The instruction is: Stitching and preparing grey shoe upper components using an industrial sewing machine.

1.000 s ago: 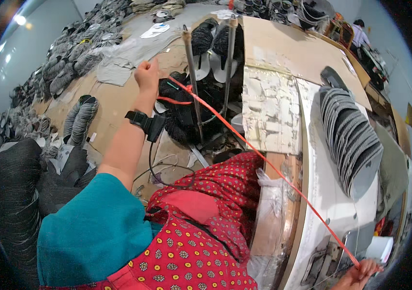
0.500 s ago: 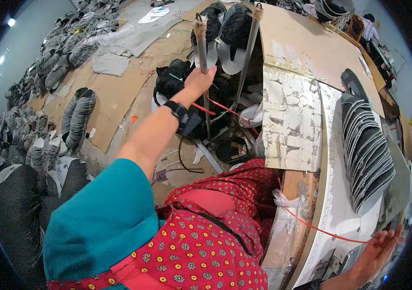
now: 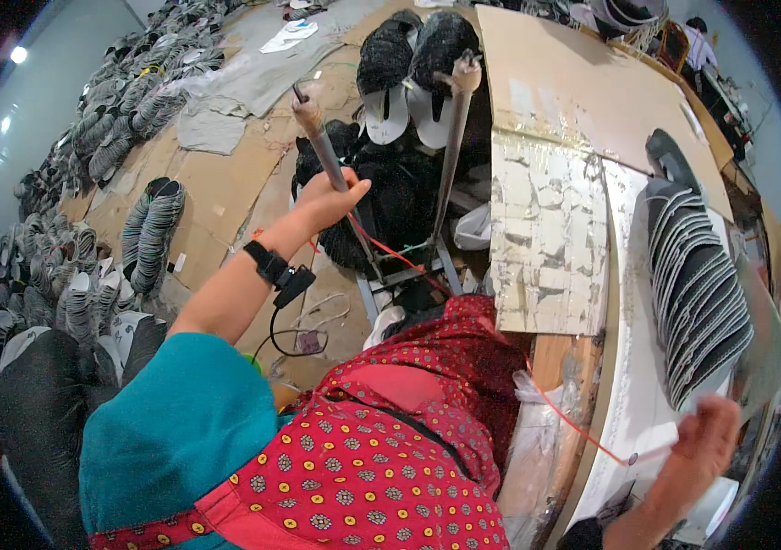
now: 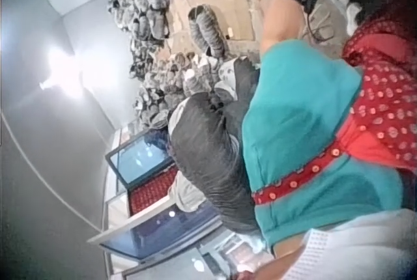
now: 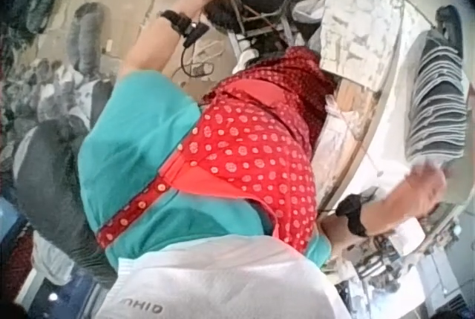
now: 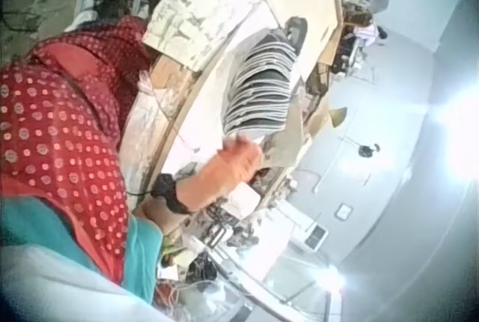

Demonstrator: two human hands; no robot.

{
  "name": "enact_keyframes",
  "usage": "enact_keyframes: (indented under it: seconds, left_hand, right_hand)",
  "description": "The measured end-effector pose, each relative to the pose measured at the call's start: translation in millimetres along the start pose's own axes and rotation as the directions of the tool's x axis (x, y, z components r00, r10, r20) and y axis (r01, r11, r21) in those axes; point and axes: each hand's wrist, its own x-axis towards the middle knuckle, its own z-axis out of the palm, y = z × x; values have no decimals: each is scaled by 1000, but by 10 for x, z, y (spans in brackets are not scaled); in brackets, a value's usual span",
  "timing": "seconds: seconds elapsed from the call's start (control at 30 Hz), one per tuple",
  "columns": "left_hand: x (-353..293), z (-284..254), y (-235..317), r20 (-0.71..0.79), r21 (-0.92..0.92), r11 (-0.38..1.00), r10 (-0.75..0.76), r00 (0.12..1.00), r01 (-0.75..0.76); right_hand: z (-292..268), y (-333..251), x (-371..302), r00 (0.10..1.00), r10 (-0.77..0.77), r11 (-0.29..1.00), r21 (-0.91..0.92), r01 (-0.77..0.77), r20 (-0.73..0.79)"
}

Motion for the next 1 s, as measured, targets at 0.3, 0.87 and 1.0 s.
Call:
enact_keyframes:
  seconds: [0.3,0.87,1.0]
  left_hand:
    - [-786,-96,900,380,213,734,545,747,-644]
    - [-270,-18,1813,-29,-433,685,639,769,-586]
    - [-214,-60,1783,-231,-308,717,582,780,-626]
  right_hand:
    - [1909,-516,309,833,34,995,59,-80,551]
    - [3183,-316,366,647,-411,894,147,422,642]
    - [3219,-280,710,830,-194,933,359,-9,523]
